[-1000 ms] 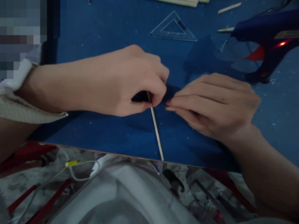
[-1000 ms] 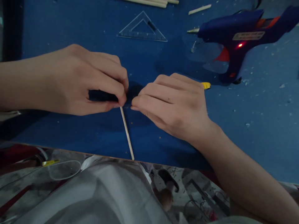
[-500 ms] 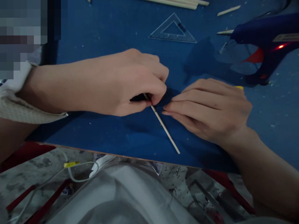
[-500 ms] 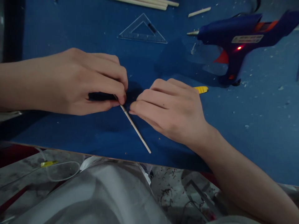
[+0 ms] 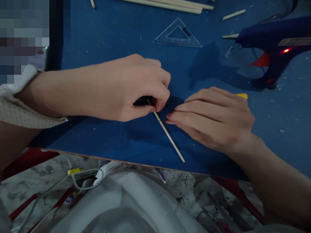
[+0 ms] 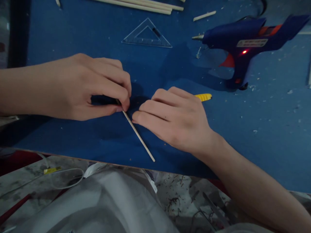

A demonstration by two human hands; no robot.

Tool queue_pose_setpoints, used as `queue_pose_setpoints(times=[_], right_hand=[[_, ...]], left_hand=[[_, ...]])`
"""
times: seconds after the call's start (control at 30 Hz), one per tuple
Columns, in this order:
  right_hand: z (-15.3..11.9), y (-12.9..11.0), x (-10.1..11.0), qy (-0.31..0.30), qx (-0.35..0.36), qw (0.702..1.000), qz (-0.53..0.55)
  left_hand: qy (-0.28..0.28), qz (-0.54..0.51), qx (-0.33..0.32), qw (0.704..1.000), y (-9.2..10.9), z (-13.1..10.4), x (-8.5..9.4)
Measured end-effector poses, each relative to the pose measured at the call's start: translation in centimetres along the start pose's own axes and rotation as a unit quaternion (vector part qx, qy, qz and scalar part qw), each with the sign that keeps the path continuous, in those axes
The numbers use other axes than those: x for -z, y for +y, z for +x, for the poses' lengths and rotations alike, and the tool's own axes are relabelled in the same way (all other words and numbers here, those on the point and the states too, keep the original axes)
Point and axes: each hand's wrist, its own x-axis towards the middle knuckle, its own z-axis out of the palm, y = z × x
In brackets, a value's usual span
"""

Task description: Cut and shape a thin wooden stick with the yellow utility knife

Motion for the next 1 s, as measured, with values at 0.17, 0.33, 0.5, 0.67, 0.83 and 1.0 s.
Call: queue_pose_setpoints(times=[0.17,0.33,0.5,0.67,0.83,1.0], right_hand=[[-0.9,0.3,-0.7,0.024,-0.029,0.999,-0.011],[-0.8,0.7,0.1,-0.024,-0.013,1.0,-0.008],[-0.9,0.9,0.2,-0.018,-0.012,1.0,0.013],[-1.0,1.0,-0.2,0.013,-0.002,1.0,0.014],[-0.8,1.1,0.3,-0.017,0.007,1.0,0.025],[-0.7,1.2,0.2,-0.001,0.018,1.0,0.023]], left_hand=[[-0.016,-0.01,-0.007,1.0,-0.4,0.1,-0.5],[-0.018,0.007,-0.025,1.0,-0.6,0.1,-0.7],[-0.044,-0.023,0.008,0.999,-0.6,0.2,-0.4],[-0.035,0.011,-0.019,0.999,0.0,0.6,-0.3],[-0.019,0.019,-0.053,0.998,0.1,0.6,-0.4],[-0.012,0.036,-0.073,0.997,0.0,0.6,-0.3]])
